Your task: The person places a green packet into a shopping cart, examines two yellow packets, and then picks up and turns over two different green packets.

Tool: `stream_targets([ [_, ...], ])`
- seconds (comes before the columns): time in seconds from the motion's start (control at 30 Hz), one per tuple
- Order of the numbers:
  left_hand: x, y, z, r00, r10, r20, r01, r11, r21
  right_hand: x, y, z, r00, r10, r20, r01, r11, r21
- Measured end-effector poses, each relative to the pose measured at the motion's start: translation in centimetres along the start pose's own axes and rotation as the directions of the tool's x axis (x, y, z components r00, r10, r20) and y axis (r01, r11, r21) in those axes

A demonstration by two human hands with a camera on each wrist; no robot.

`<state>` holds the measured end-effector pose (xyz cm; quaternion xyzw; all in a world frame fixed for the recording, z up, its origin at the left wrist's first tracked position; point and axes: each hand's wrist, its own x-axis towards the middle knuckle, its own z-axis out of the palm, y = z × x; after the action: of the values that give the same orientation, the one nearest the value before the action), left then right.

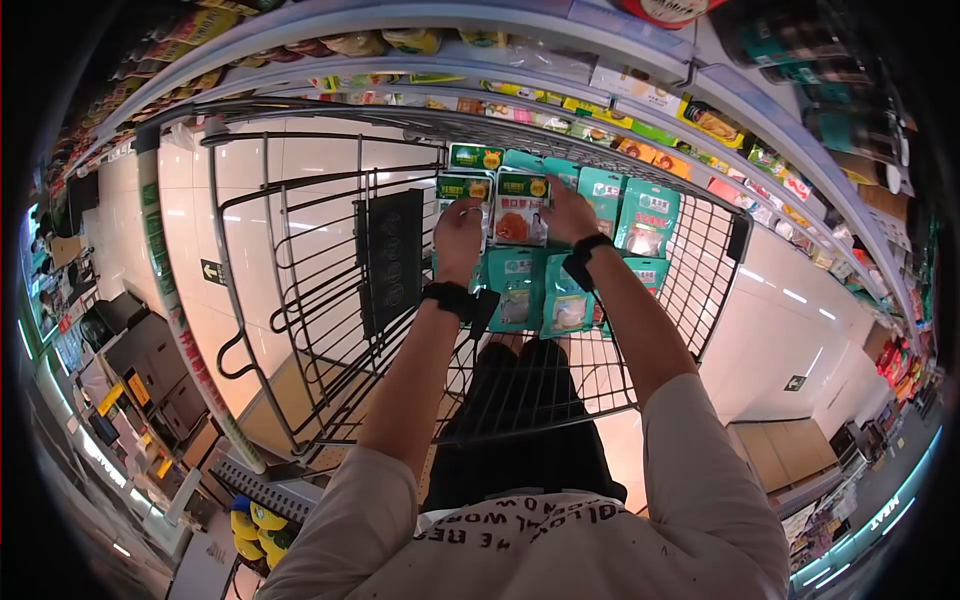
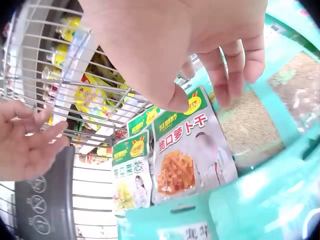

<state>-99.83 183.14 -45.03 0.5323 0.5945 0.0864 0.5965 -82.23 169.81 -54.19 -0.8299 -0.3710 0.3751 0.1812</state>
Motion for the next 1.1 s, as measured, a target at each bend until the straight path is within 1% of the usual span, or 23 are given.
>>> stream_targets([
  [0.03,-1.6,2.2,-1.0,1.0,0.012,-0.023,-0.015,0.991,-0.134,-2.0,0.2,-0.8,1.0,0.021,0.011,-0.022,0.997,0.075],
  [0.1,-5.5,6.0,-3.0,0.963,0.251,-0.096,-0.265,0.945,-0.193,-7.2,0.5,-2.8,0.998,0.01,0.058,-0.011,1.0,0.027],
  [0.13,-8.5,9.2,-4.3,0.939,0.327,-0.108,-0.341,0.928,-0.149,-10.3,0.7,-3.2,0.995,0.087,0.049,-0.089,0.995,0.053],
  [0.17,-11.9,13.0,-5.7,0.906,0.408,-0.118,-0.42,0.901,-0.107,-13.2,0.7,-4.6,0.964,0.167,0.208,-0.171,0.985,-0.002],
  [0.2,-14.9,16.0,-7.4,0.822,0.56,-0.107,-0.546,0.827,0.131,-16.5,2.9,-4.1,0.981,0.007,0.192,-0.001,1.0,-0.028],
  [0.23,-17.9,18.5,-9.4,0.716,0.695,-0.066,-0.634,0.687,0.355,-19.2,2.5,-5.1,0.954,0.035,0.297,0.038,0.97,-0.239],
  [0.27,-20.6,20.6,-11.6,0.637,0.77,-0.04,-0.691,0.593,0.413,-22.4,2.0,-5.7,0.968,0.085,0.237,-0.041,0.982,-0.184],
  [0.3,-22.8,22.2,-13.7,0.545,0.838,-0.011,-0.744,0.489,0.455,-25.2,2.9,-6.0,0.925,-0.216,0.312,0.361,0.755,-0.548],
  [0.33,-23.9,23.3,-15.8,0.488,0.872,-0.036,-0.724,0.428,0.542,-26.9,3.9,-6.3,0.97,-0.21,0.123,0.228,0.959,-0.166],
  [0.37,-24.3,23.1,-17.9,0.465,0.877,-0.121,-0.693,0.446,0.566,-28.6,4.3,-6.3,0.945,-0.149,0.292,0.212,0.957,-0.198],
  [0.4,-25.5,24.1,-20.0,0.44,0.888,-0.13,-0.594,0.396,0.7,-30.2,4.2,-6.3,0.928,-0.176,0.329,0.265,0.931,-0.25],
  [0.43,-25.3,23.1,-22.0,0.497,0.841,-0.212,-0.51,0.481,0.714,-31.7,3.0,-7.1,0.92,-0.053,0.389,0.114,0.984,-0.135],
  [0.5,-22.3,18.0,-25.6,0.522,0.805,-0.281,-0.278,0.473,0.836,-33.4,2.6,-6.2,0.942,-0.022,0.336,0.07,0.989,-0.133],
  [0.57,-18.7,11.9,-28.2,0.667,0.681,-0.302,-0.197,0.552,0.81,-33.7,1.1,-5.8,0.947,0.079,0.31,-0.015,0.979,-0.204],
  [0.63,-19.7,13.0,-27.2,0.643,0.713,-0.281,-0.231,0.53,0.816,-34.0,-1.2,-6.0,0.934,0.169,0.314,-0.088,0.963,-0.255],
  [0.7,-20.3,13.2,-26.8,0.63,0.686,-0.365,-0.127,0.554,0.823,-34.8,-2.3,-5.6,0.931,0.227,0.285,-0.135,0.942,-0.309],
  [0.73,-19.7,12.5,-26.9,0.598,0.709,-0.374,-0.136,0.55,0.824,-35.6,-4.3,-7.6,0.897,0.266,0.354,-0.158,0.938,-0.307],
  [0.77,-19.5,12.6,-26.7,0.586,0.719,-0.374,-0.138,0.544,0.828,-35.5,-3.2,-6.7,0.903,0.255,0.347,-0.151,0.942,-0.299],
  [0.83,-19.6,12.4,-26.7,0.611,0.708,-0.354,-0.136,0.535,0.834,-35.1,0.0,-4.8,0.938,0.103,0.331,-0.008,0.961,-0.276],
  [0.87,-19.7,12.4,-26.5,0.616,0.711,-0.337,-0.157,0.531,0.833,-35.0,0.3,-5.1,0.92,0.157,0.359,-0.08,0.972,-0.222],
  [1.0,-21.6,13.0,-24.0,0.655,0.677,-0.335,-0.073,0.498,0.864,-37.5,1.6,-8.0,0.949,0.09,0.302,-0.019,0.973,-0.23],
  [1.03,-21.8,12.9,-23.4,0.642,0.689,-0.336,-0.071,0.49,0.869,-37.3,3.5,-7.5,0.953,0.074,0.295,-0.008,0.975,-0.22],
  [1.1,-22.8,13.2,-22.3,0.697,0.631,-0.341,-0.006,0.481,0.877,-37.1,7.9,-6.1,0.961,0.168,0.22,-0.117,0.967,-0.227],
])
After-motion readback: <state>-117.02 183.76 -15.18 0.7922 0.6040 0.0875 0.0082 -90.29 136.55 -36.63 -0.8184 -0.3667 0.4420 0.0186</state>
